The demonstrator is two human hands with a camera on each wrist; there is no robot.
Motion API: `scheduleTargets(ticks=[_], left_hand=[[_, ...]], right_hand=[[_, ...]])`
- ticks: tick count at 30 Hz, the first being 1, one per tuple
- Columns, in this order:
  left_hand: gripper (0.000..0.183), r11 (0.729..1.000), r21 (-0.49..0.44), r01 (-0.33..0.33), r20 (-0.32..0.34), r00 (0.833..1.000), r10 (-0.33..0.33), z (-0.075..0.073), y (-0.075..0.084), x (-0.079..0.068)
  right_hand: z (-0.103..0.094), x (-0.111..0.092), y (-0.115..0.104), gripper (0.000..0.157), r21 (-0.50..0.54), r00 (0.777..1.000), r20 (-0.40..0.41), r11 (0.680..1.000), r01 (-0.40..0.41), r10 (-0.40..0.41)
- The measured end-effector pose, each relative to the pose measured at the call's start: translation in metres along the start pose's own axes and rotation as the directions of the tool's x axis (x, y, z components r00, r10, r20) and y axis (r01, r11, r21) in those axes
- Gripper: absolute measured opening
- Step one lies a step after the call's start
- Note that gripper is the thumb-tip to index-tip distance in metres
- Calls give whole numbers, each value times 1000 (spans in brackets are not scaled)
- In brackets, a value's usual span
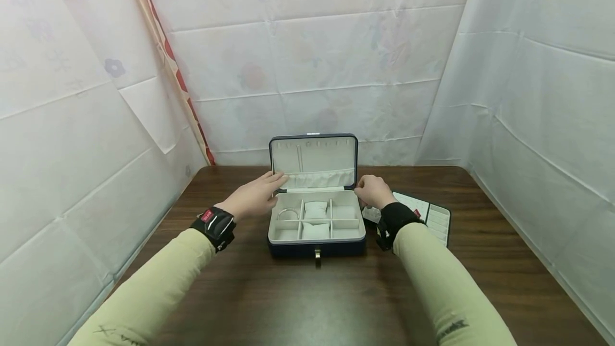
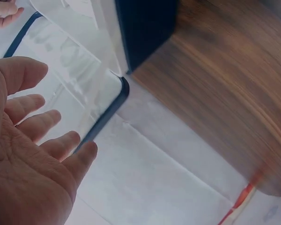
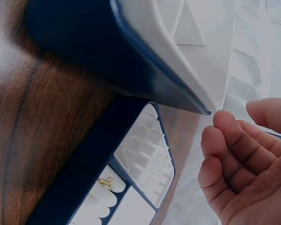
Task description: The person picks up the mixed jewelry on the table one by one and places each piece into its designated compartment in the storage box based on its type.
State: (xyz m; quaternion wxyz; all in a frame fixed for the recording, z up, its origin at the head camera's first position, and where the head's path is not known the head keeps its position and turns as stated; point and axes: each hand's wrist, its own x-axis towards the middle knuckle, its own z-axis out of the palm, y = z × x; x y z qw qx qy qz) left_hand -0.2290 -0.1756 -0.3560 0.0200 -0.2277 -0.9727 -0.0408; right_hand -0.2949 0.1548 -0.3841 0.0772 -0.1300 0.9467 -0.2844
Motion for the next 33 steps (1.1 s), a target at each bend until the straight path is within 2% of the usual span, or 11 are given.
scheduleTargets(ticks=[7,11,17,23,28,33], left_hand=[[55,999,3,38,-31,999,-38,-3,-13,-18],[54,997,-5,77,-22,997,-77,-4,-22,-29],[51,990,6,141,37,989,-142,-3,-38,-44],[47,982,5,190,108,976,-189,1,-59,-54],[44,972,-45,232,177,959,-221,3,-73,-64],[42,961,-44,273,208,943,-259,8,-85,-70]], right_hand=[[8,-3,6,24,-5,999,35,1000,-13,14],[13,-2,8,23,-14,998,58,999,-30,31],[18,-2,9,23,-26,997,49,998,-50,51],[19,-3,9,21,-47,998,46,998,-34,36],[18,-6,5,20,-68,998,52,997,-31,35],[17,-8,3,20,-89,997,62,996,-30,35]])
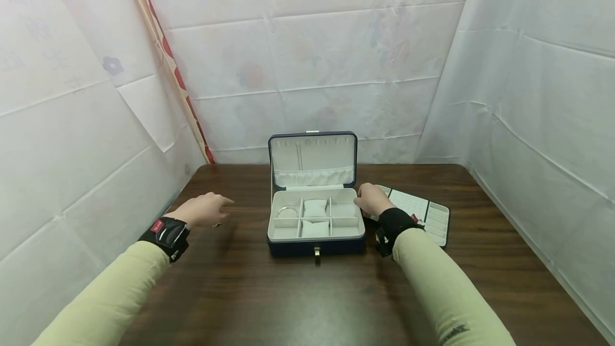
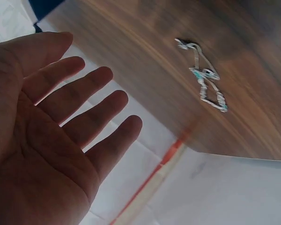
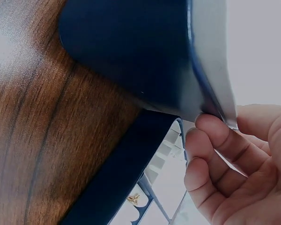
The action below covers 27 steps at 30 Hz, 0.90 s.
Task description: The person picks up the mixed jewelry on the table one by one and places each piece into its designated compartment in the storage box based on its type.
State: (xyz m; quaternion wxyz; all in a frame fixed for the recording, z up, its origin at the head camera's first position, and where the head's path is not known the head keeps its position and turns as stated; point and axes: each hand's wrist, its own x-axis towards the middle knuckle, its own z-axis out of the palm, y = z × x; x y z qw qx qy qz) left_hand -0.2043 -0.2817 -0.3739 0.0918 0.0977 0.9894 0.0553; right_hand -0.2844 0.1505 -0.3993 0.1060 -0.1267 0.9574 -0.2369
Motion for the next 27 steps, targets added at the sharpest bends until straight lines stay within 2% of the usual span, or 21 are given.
scheduleTargets(ticks=[6,13,18,23,27], left_hand=[[41,999,1,39,18,999,-39,5,-11,-3],[39,999,19,31,16,999,-31,14,-27,-4],[25,999,18,28,4,1000,-28,23,-41,-1],[38,999,23,24,-8,1000,-24,34,-55,4],[42,999,36,20,-25,1000,-19,39,-59,6]], right_hand=[[0,0,1,20,-18,1000,7,1000,23,-23],[-1,2,1,19,-16,999,9,999,42,-42],[1,4,3,17,-6,999,6,999,40,-40],[2,3,3,17,11,999,3,999,33,-33],[2,1,3,16,11,999,-4,999,40,-40]])
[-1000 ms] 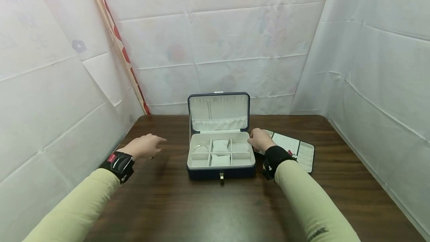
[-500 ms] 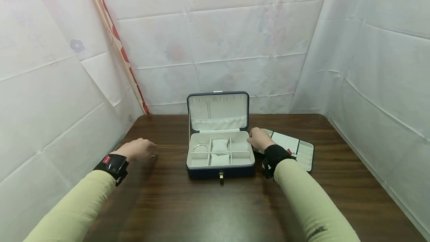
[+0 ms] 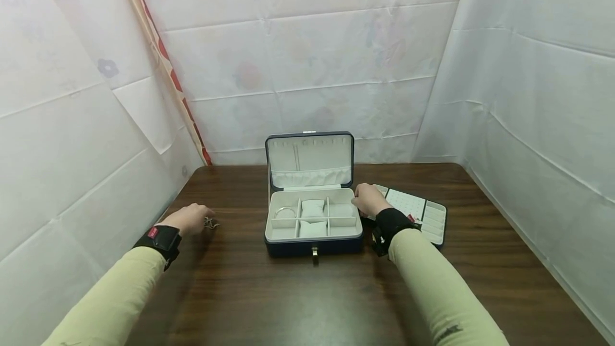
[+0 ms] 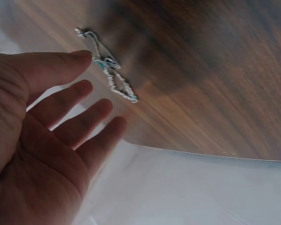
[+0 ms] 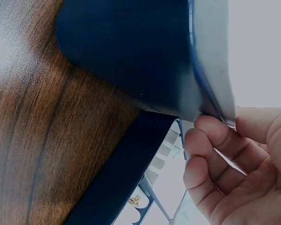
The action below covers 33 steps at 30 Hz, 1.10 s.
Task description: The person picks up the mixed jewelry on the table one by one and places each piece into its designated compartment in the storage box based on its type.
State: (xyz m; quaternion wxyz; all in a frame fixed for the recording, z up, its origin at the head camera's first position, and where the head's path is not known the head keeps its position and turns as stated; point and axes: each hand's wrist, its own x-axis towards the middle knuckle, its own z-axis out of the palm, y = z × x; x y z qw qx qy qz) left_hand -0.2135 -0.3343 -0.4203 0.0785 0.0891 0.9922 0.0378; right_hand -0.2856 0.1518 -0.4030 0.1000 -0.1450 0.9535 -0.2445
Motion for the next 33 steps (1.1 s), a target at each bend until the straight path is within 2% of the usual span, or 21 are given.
scheduleTargets(ticks=[11,20,25,29,33], left_hand=[[33,998,65,21,-13,1000,-21,6,0,-2],[22,988,156,-13,-95,995,28,11,1,-2],[19,972,231,-32,-147,987,67,14,2,1],[16,950,310,-35,-188,977,97,17,2,2],[16,934,358,-6,-212,973,87,19,0,4]], right_hand=[[-1,0,-1,17,-7,1000,6,1000,17,-17],[-1,0,-1,18,-24,1000,4,1000,8,-8],[0,1,0,18,-29,1000,3,1000,5,-5],[0,1,1,18,-23,1000,3,1000,1,0],[0,2,0,17,-16,1000,5,1000,-3,3]])
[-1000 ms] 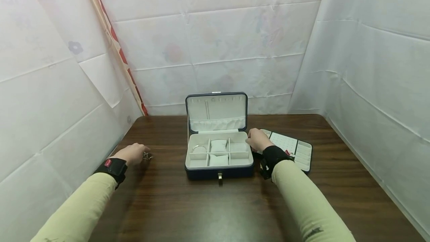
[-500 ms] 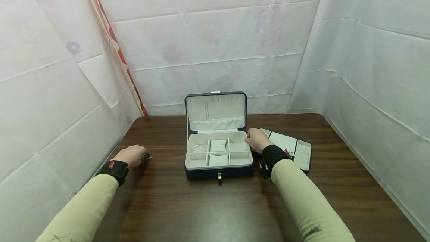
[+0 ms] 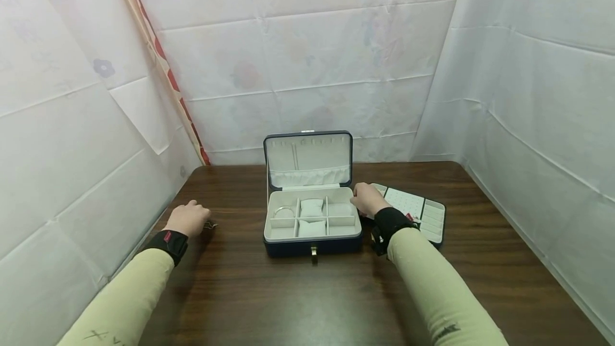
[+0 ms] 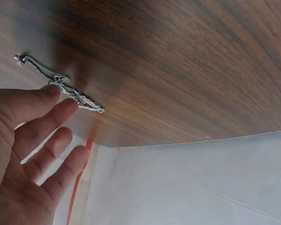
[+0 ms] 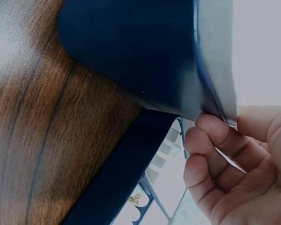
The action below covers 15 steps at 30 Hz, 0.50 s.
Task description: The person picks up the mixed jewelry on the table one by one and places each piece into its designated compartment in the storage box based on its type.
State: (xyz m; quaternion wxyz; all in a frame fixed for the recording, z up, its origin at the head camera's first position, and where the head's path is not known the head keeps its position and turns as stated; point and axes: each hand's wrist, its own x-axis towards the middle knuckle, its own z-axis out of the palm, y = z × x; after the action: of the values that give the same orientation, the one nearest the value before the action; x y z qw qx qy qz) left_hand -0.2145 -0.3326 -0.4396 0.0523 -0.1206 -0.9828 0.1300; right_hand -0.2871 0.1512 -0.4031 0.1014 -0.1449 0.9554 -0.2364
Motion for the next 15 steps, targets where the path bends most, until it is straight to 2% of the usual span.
scheduleTargets(ticks=[8,15], left_hand=[[19,997,-51,60,53,997,-57,5,1,0],[18,997,-63,33,3,999,-33,8,3,0]], right_hand=[[0,-1,-1,18,-6,1000,3,1000,-1,1],[1,-1,-2,19,-20,1000,-5,1000,0,0]])
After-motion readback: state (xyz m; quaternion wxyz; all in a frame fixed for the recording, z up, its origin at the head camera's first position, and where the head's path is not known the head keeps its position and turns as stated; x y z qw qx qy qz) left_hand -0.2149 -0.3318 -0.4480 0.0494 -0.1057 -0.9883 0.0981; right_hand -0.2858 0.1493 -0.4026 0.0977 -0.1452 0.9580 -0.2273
